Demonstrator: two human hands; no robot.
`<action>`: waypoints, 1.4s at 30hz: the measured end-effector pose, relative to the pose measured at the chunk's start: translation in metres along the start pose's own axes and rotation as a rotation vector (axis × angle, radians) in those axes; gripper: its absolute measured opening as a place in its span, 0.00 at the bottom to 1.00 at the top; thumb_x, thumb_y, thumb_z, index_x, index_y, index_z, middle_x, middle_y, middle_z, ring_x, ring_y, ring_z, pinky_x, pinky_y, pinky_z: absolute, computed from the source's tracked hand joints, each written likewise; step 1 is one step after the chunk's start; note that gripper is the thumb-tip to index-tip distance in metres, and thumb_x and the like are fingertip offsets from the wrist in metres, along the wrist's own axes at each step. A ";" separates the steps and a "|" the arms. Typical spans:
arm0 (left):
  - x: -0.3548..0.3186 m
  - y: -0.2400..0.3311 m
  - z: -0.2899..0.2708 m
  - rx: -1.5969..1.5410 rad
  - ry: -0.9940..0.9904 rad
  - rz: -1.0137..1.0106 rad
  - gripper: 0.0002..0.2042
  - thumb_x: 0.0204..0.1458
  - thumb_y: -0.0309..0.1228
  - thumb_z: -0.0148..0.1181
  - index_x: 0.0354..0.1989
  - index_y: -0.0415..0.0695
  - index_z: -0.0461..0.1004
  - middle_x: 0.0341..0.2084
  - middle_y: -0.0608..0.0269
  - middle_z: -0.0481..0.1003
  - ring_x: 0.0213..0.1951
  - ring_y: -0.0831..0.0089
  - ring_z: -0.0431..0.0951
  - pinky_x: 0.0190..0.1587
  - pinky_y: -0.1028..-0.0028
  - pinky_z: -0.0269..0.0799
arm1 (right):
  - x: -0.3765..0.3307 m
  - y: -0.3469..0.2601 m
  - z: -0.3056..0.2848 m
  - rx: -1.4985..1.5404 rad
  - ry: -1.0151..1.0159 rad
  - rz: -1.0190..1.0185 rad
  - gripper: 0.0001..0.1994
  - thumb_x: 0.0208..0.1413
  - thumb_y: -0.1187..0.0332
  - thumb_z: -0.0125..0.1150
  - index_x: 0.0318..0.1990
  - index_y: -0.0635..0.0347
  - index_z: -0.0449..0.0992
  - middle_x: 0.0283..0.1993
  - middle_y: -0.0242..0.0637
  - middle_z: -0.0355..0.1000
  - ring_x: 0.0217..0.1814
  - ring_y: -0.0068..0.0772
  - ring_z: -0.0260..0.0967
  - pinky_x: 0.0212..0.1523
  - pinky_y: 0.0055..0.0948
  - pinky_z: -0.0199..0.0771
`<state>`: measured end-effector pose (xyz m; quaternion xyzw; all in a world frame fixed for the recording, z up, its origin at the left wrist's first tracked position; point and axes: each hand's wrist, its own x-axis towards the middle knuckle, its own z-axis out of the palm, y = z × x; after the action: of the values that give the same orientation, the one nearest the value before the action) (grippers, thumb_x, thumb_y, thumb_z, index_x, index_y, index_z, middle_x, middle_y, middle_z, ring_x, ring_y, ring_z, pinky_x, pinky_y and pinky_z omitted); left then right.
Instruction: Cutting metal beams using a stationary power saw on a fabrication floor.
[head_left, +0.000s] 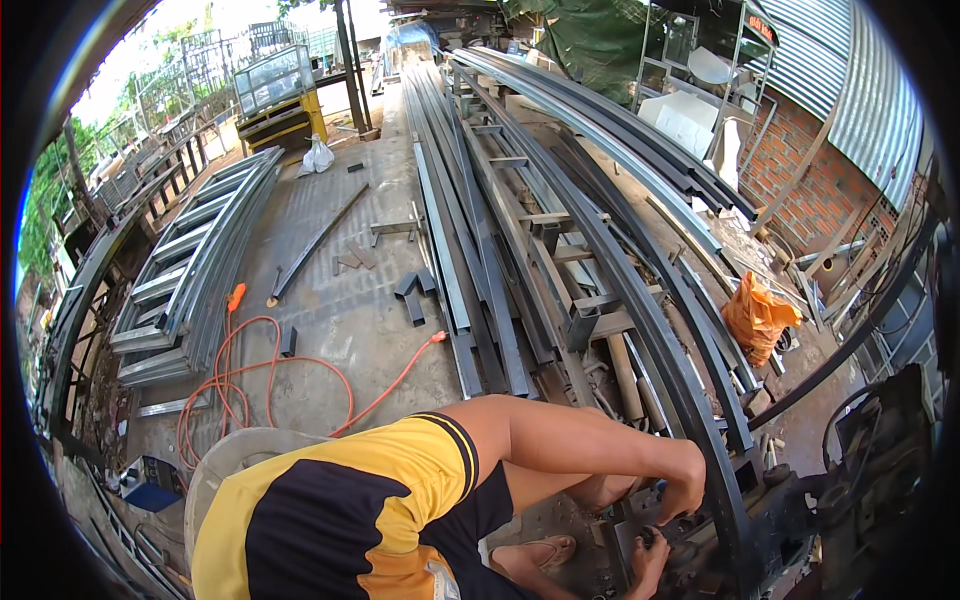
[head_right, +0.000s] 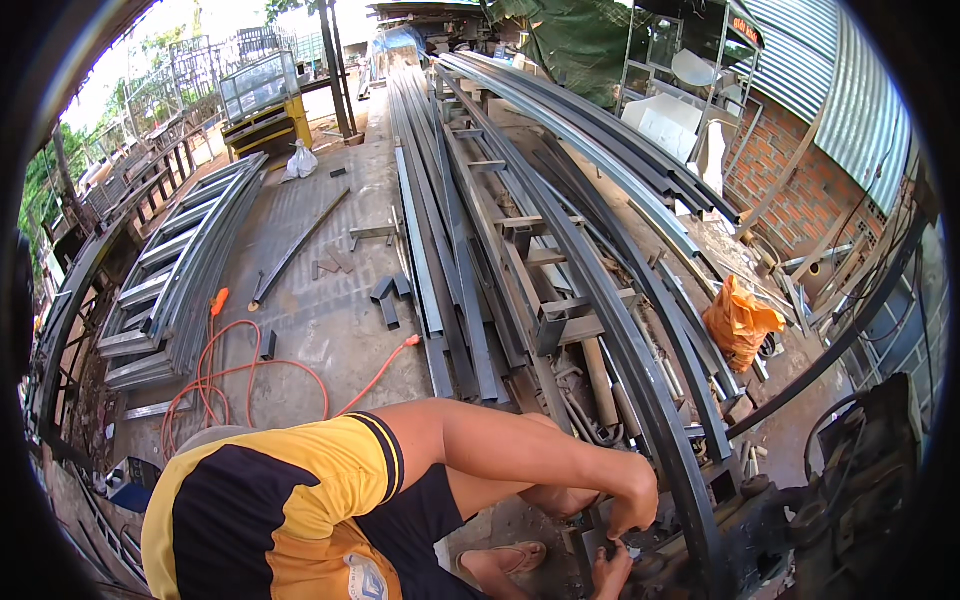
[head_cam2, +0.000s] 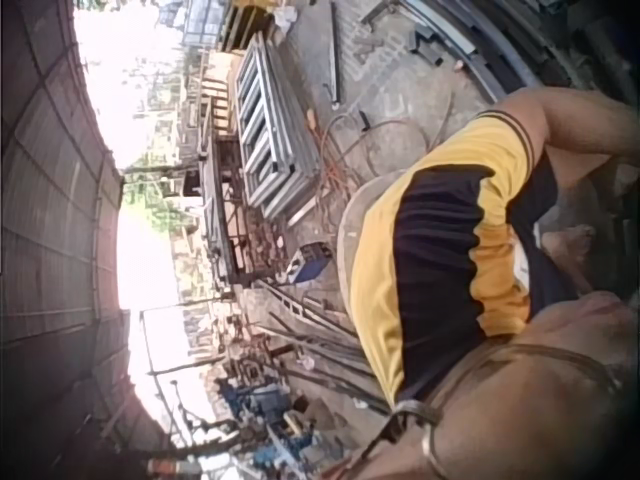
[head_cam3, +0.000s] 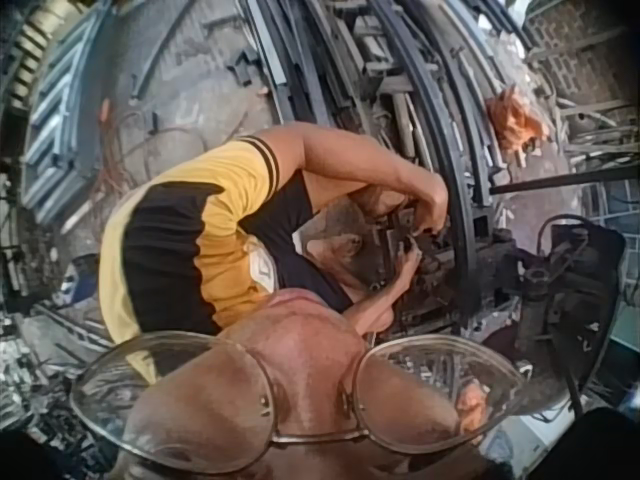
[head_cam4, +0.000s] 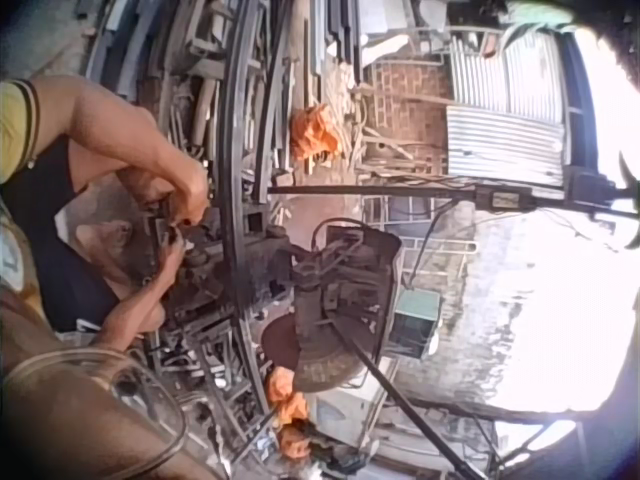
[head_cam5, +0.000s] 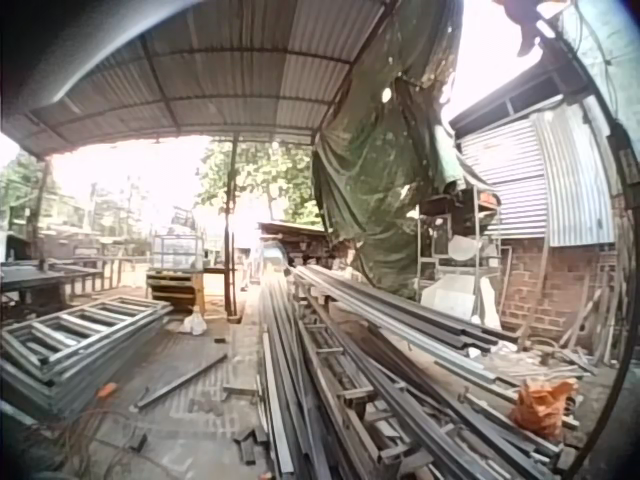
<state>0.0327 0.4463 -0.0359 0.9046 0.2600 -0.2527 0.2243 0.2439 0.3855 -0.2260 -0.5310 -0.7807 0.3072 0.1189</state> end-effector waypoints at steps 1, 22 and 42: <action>-0.001 0.000 0.000 -0.002 -0.002 -0.006 0.27 0.50 0.47 0.63 0.55 0.43 0.75 0.49 0.50 0.77 0.52 0.50 0.76 0.54 0.56 0.71 | 0.000 0.000 0.000 -0.001 -0.001 -0.002 0.17 0.58 0.69 0.60 0.53 0.66 0.77 0.51 0.59 0.75 0.55 0.58 0.72 0.55 0.46 0.73; 0.006 0.001 -0.001 -0.021 -0.009 0.003 0.26 0.50 0.47 0.63 0.53 0.43 0.75 0.45 0.51 0.79 0.49 0.51 0.77 0.52 0.57 0.72 | 0.001 0.012 0.014 0.043 0.184 -0.011 0.14 0.49 0.71 0.67 0.42 0.68 0.77 0.40 0.58 0.76 0.46 0.62 0.74 0.48 0.45 0.72; 0.004 0.014 -0.007 0.023 0.022 0.013 0.27 0.51 0.47 0.63 0.57 0.44 0.74 0.53 0.54 0.76 0.51 0.53 0.75 0.54 0.59 0.70 | 0.026 -0.025 -0.004 0.165 0.111 0.022 0.18 0.53 0.72 0.63 0.51 0.69 0.74 0.50 0.55 0.75 0.58 0.56 0.69 0.57 0.42 0.66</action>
<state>0.0462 0.4411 -0.0289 0.9115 0.2536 -0.2440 0.2128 0.2163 0.4043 -0.2114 -0.5440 -0.7392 0.3418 0.2021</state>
